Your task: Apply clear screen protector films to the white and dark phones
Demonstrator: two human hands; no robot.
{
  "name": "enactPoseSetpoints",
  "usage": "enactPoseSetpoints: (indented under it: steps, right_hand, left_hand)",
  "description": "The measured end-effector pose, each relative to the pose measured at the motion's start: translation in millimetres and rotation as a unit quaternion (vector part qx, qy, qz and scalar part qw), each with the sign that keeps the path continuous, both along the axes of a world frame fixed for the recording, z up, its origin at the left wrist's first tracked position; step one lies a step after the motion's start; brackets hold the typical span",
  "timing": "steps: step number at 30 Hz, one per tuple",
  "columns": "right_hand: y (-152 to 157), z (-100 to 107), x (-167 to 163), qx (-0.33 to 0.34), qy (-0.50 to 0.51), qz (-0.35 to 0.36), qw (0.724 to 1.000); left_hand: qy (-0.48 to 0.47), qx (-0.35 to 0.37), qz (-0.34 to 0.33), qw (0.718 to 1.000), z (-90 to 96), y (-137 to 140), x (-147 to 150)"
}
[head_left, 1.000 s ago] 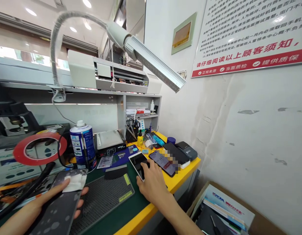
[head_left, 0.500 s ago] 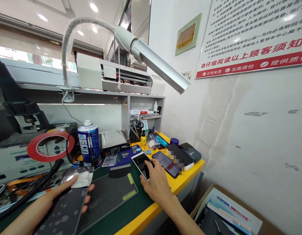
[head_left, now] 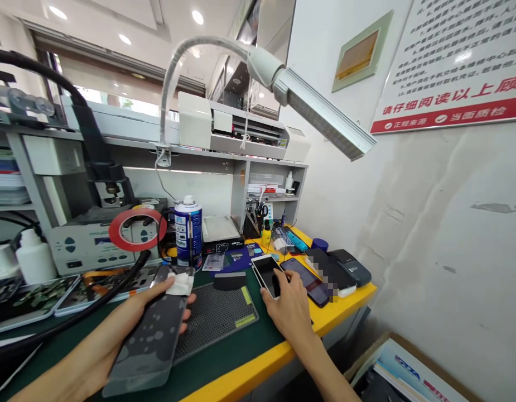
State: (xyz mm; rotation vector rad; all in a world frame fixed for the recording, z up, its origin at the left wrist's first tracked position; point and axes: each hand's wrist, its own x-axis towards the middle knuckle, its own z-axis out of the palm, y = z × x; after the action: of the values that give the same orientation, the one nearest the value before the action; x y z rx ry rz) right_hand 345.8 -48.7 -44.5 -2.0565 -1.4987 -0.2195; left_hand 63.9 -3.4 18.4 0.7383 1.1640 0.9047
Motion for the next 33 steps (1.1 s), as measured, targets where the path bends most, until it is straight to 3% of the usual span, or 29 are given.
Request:
enactPoseSetpoints:
  steps: [3,8,11,15,20,24,28,33]
  right_hand:
    - [0,-1,0,0.000,-0.009,-0.010,1.000]
    - [-1,-3,1,-0.001,-0.035,-0.029,0.999]
    - [-5,5,-9,0.042,-0.075,-0.007,0.996]
    - [-11,37,-49,0.146,-0.071,0.161,0.974]
    - [2,67,-114,0.125,-0.120,0.420,0.891]
    - [30,66,-143,0.116,-0.139,0.491,0.852]
    - [61,65,-154,0.135,-0.090,0.491,0.856]
    - [80,66,-155,0.046,0.005,0.461,0.886]
  left_hand:
    - [-0.079,-0.077,-0.088,0.990,-4.5,4,-7]
    - [-0.117,-0.066,-0.089,0.987,-2.8,4,-12]
    - [-0.130,-0.058,-0.107,0.984,2.6,0,-10]
    - [-0.145,-0.049,-0.131,0.979,4.4,-1,-10]
    - [-0.170,-0.070,-0.091,0.979,1.3,5,-14]
    - [-0.237,-0.062,-0.074,0.967,1.6,14,-21]
    - [-0.202,-0.047,-0.050,0.977,0.7,20,-28]
    - [-0.223,-0.034,-0.126,0.966,-3.5,23,-29]
